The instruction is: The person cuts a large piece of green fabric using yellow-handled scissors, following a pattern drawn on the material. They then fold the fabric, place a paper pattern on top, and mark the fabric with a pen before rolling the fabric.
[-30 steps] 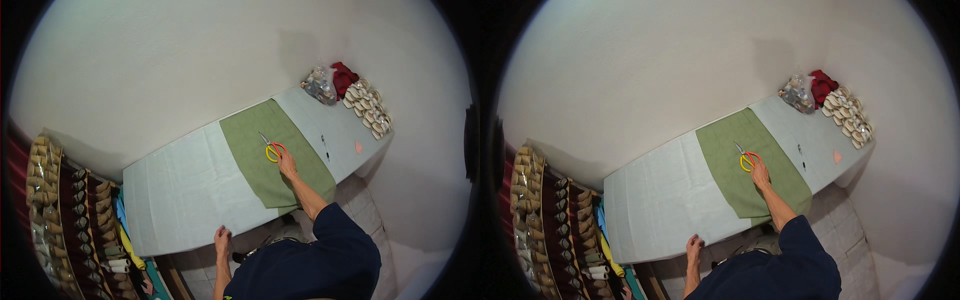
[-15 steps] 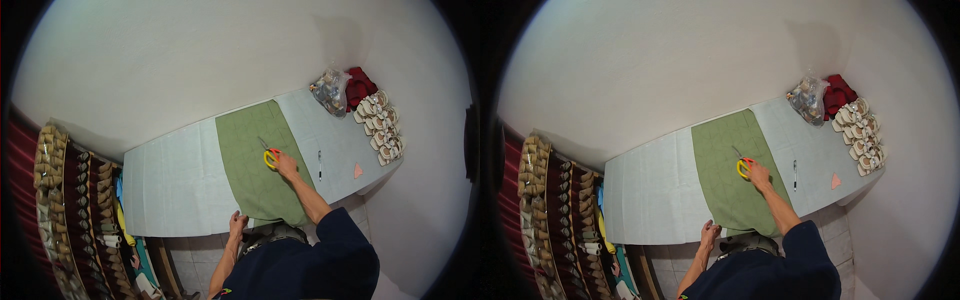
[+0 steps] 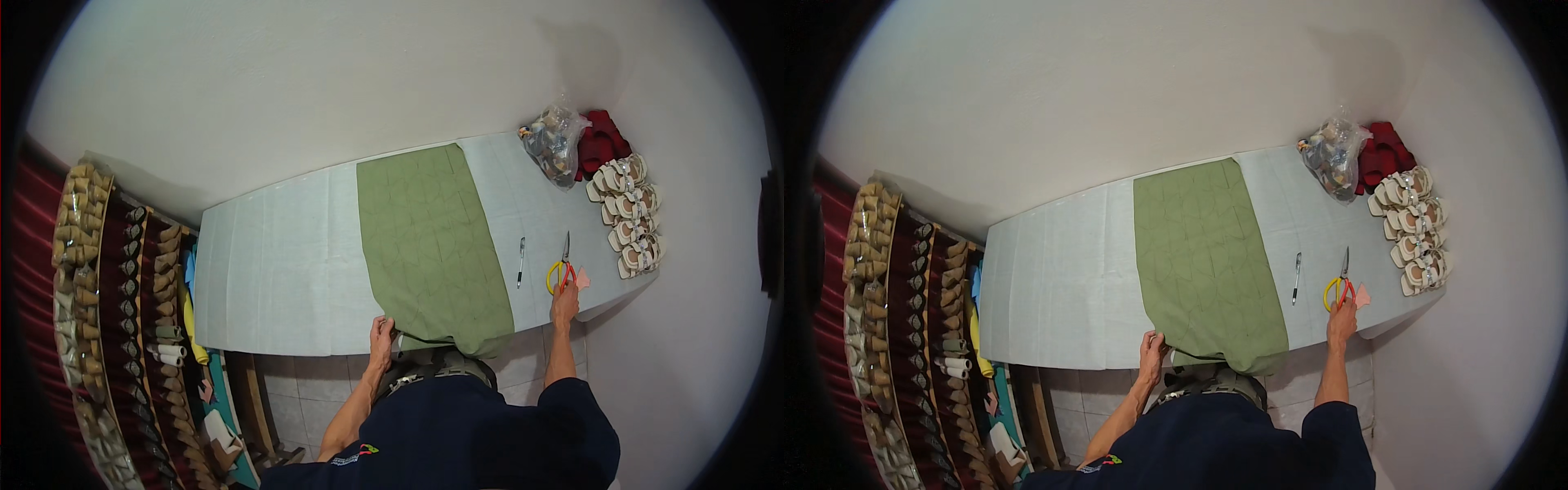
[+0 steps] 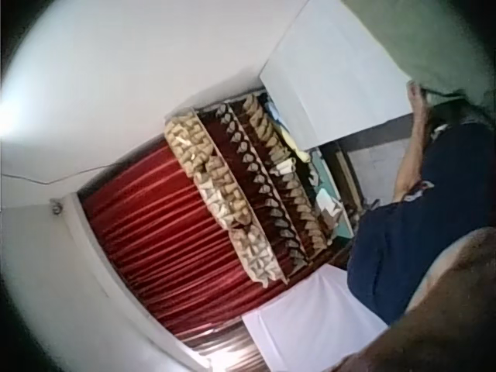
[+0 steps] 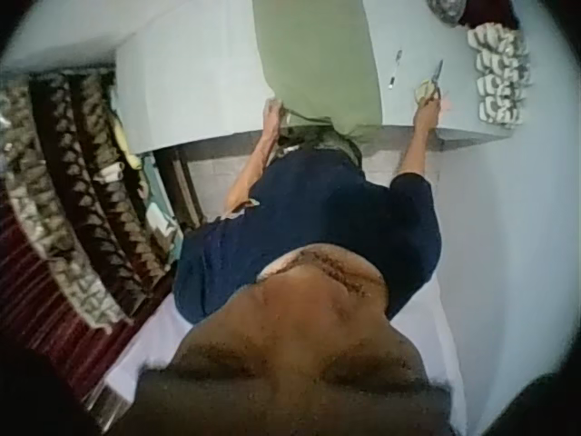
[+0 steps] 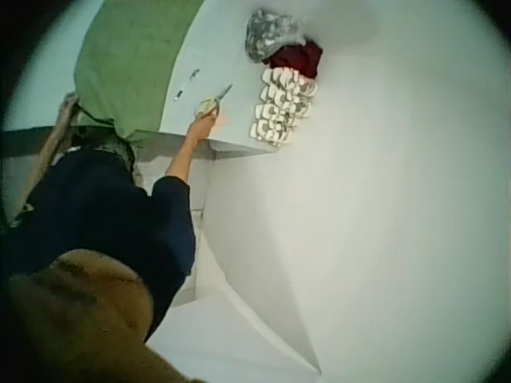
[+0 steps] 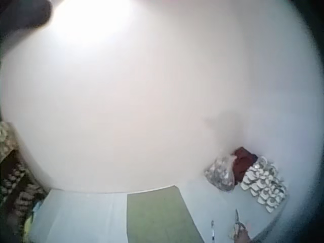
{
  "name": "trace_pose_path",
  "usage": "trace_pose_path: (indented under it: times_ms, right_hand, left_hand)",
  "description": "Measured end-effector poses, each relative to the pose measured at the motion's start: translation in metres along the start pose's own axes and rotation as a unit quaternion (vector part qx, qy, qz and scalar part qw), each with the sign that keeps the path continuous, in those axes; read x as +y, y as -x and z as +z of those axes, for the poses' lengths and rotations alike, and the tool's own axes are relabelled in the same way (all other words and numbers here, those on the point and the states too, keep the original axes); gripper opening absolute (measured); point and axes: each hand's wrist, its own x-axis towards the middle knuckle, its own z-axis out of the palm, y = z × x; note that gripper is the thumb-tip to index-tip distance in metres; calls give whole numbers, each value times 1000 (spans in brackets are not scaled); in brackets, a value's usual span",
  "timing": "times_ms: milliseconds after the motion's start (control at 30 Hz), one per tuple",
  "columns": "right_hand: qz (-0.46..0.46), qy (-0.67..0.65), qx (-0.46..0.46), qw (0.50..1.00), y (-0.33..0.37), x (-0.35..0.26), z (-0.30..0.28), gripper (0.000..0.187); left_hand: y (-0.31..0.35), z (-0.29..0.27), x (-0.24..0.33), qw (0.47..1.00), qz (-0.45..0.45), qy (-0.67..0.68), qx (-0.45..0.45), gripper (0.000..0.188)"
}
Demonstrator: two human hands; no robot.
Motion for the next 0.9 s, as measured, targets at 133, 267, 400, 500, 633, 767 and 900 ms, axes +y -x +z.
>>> trace_pose_path:
  times_ms: [133, 267, 400, 500, 633, 767, 900]
  right_hand:
    - [-88, -70, 124, 986, 20, -34, -14, 35]
    - [-153, -158, -73, 973, 61, -58, 1, 38]
    - [-176, -122, -98, 972, 131, -96, 7, 54]
    - [-173, -125, -100, 972, 138, -90, 13, 60]
    - [-90, -198, -242, 945, 116, -83, 15, 64]
    - [-65, -397, -305, 863, 76, -28, 64, 71]
    - [-11, -382, -323, 866, 115, -69, 18, 62]
  left_hand:
    - [5, -11, -7, 994, 4, -105, -17, 20]
    - [-5, -24, -15, 998, 4, -65, -26, 17]
    - [-18, -41, -27, 999, -32, -8, -37, 20]
    - [-21, -12, -4, 999, -48, -4, -6, 34]
    - [-50, -7, 24, 993, -19, -116, 15, 58]
    - [-79, 24, 76, 976, -137, -152, -79, 65]
    - [-103, 10, 73, 971, -110, -185, -107, 60]
